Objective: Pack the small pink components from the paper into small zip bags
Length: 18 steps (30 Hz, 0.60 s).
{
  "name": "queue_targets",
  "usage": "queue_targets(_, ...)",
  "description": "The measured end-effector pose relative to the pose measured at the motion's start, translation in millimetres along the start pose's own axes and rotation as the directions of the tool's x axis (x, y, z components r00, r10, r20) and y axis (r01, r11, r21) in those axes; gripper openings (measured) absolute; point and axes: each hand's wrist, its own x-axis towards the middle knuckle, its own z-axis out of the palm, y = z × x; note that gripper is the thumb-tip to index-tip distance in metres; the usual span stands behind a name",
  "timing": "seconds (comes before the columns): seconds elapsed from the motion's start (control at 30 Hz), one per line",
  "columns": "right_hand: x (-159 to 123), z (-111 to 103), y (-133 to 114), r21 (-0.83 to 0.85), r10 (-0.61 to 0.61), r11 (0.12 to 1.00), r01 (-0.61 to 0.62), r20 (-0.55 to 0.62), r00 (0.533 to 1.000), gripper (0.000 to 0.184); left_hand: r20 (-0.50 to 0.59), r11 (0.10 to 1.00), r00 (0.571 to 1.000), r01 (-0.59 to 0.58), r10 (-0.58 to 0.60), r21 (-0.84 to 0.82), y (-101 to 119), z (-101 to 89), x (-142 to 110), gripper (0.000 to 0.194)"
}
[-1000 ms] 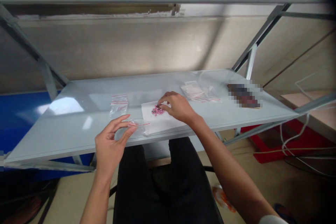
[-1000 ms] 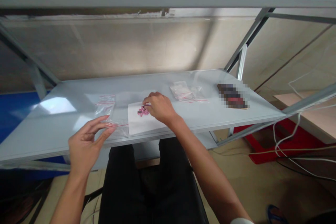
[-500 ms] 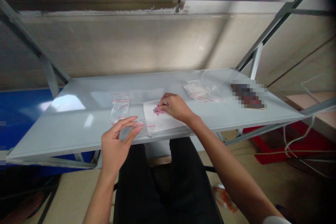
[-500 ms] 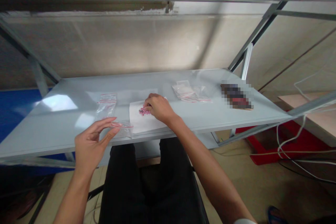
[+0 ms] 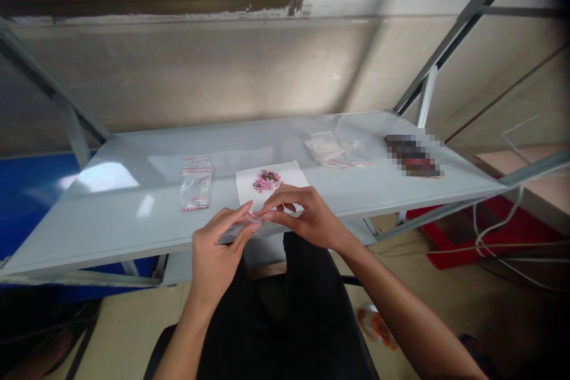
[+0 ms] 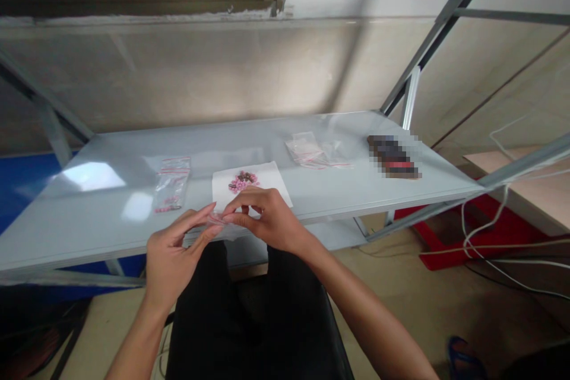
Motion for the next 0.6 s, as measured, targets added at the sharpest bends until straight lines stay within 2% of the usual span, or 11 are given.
queue_targets(0.07, -2, -3, 0, -0.013, -0.036, 0.999, 0.036, 0.003, 0.999, 0.01, 0.006, 0.999, 0.999, 0.032, -0.032, -0.012, 0, 2.3, -1, 0.032)
queue_targets(0.13, -1, -9, 5, -0.03, -0.045, 0.999, 0.044, -0.044, 0.998, 0.013, -0.014, 0.994, 0.995, 0.101, -0.101, -0.04, 1, 2.7, -2, 0.031)
queue_targets(0.23, 2, -17, 21, -0.137, -0.012, 0.99, -0.017, -0.213, 0.977, 0.015, -0.046, 0.961, 0.974, 0.21, -0.221, -0.177, 5, -0.4, -3, 0.033)
queue_targets(0.3, 3, -19, 36, -0.269, 0.021, 0.958, -0.097, -0.273, 0.962, 0.012, -0.033, 0.926, 0.963, 0.248, -0.268, -0.285, 9, -4.0, -4, 0.036)
queue_targets(0.43, 3, -12, 59, -0.487, 0.127, 0.839, -0.244, -0.261, 0.957, 0.007, -0.039, 0.912, 0.959, 0.253, -0.28, -0.323, 13, -8.6, -4, 0.037)
queue_targets(0.5, 2, -8, 63, -0.532, 0.16, 0.8, -0.276, -0.254, 0.954, 0.013, -0.03, 0.92, 0.96, 0.259, -0.28, -0.294, 11, -7.8, -3, 0.038)
queue_targets(0.6, 1, -5, 66, -0.542, 0.182, 0.787, -0.294, -0.252, 0.95, 0.016, 0.0, 0.925, 0.957, 0.28, -0.29, -0.258, 4, -3.9, -1, 0.039)
